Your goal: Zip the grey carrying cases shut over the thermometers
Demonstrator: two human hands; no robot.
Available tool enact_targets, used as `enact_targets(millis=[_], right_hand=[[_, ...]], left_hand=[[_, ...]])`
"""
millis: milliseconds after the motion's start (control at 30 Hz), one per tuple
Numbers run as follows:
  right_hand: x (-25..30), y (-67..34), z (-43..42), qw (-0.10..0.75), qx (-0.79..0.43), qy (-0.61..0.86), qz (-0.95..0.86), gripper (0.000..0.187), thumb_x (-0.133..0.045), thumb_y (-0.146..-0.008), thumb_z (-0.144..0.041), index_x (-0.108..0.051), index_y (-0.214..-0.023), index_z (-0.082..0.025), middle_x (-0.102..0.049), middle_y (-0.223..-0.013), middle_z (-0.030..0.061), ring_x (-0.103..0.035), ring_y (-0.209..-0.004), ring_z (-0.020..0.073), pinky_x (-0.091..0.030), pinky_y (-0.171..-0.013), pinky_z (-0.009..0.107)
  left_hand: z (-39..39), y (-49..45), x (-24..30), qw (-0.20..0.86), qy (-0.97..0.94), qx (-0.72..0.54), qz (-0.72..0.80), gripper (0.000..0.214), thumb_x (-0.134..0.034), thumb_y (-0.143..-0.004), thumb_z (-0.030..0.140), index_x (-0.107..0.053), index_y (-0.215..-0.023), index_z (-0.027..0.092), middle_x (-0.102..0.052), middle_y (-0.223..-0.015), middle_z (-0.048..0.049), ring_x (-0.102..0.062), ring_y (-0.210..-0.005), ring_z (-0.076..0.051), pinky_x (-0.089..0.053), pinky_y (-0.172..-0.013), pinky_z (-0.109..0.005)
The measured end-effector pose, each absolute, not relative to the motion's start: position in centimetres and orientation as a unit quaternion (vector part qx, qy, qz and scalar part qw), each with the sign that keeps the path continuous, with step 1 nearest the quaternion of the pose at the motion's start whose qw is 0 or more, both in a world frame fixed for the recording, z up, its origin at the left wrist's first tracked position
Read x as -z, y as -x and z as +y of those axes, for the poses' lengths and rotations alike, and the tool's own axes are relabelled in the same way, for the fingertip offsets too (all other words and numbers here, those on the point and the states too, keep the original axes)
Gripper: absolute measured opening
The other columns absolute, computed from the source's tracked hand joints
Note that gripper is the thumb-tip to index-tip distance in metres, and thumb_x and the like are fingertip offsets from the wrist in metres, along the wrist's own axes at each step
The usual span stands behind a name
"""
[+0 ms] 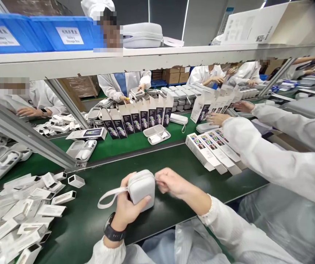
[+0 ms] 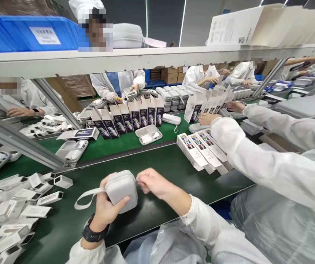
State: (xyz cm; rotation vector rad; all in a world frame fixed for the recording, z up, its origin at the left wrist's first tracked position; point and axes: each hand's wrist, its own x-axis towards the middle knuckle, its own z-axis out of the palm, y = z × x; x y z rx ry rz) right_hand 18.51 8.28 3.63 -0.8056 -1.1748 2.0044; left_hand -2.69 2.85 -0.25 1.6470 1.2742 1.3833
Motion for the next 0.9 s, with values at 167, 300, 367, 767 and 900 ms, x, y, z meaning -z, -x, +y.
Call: enact_targets(millis=[167,300,367,767,900], right_hand=[[-3.8,-18.8,8.1,0.351,-0.655,0.369,-0.559,0.033,-0.049,-0.082,-0.028,-0.036,-0.052,-0.021,-0.027,-0.048,-0.0070,-0.021,-0.045,0.0080,-0.015,-0.049,0.026],[-5.5,-18.1,7.1,0.244,-0.345,0.423,-0.801,0.022,-0.051,-0.083,-0.019,-0.055,-0.061,-0.019,-0.048,-0.056,-0.0014,-0.037,-0.053,0.0117,-0.019,-0.057,0.029],[-5.5,-17.7,7.0,0.205,-0.242,0.409,-0.856,0.017,-0.053,-0.086,-0.019,-0.066,-0.076,-0.020,-0.057,-0.061,0.0003,-0.043,-0.055,0.0138,-0.020,-0.058,0.029],[3.4,-20.9,26.4,0.258,-0.060,0.679,-0.685,0.040,-0.067,-0.086,-0.030,-0.063,-0.120,-0.011,-0.057,-0.125,0.0239,-0.050,-0.116,0.0374,-0.036,-0.097,0.047],[5.2,-20.2,28.7,0.254,-0.023,0.704,-0.663,0.037,-0.067,-0.083,-0.020,-0.062,-0.118,-0.007,-0.058,-0.120,0.0278,-0.046,-0.118,0.0405,-0.029,-0.101,0.051]], left_hand=[[3.4,1.8,-0.1,0.370,-0.668,-0.431,0.481,0.068,-0.085,-0.067,0.023,-0.062,-0.131,0.027,-0.067,-0.128,-0.0091,-0.062,-0.116,-0.035,-0.044,-0.101,-0.042],[3.9,1.2,-0.2,0.368,-0.719,-0.341,0.480,0.046,-0.081,-0.071,0.025,-0.073,-0.116,0.032,-0.075,-0.108,-0.0063,-0.067,-0.098,-0.033,-0.046,-0.090,-0.040],[4.1,1.3,0.0,0.341,-0.723,-0.333,0.500,0.036,-0.083,-0.066,0.026,-0.077,-0.102,0.032,-0.075,-0.095,-0.0063,-0.068,-0.088,-0.033,-0.046,-0.086,-0.040],[20.8,5.2,1.3,0.275,-0.586,-0.430,0.629,0.081,-0.086,-0.063,0.050,-0.058,-0.135,0.025,-0.070,-0.123,-0.0083,-0.067,-0.106,-0.028,-0.051,-0.095,-0.040],[28.5,5.3,2.0,0.262,-0.494,-0.453,0.695,0.061,-0.081,-0.074,0.045,-0.061,-0.123,0.014,-0.073,-0.110,-0.0137,-0.069,-0.100,-0.030,-0.051,-0.093,-0.045]])
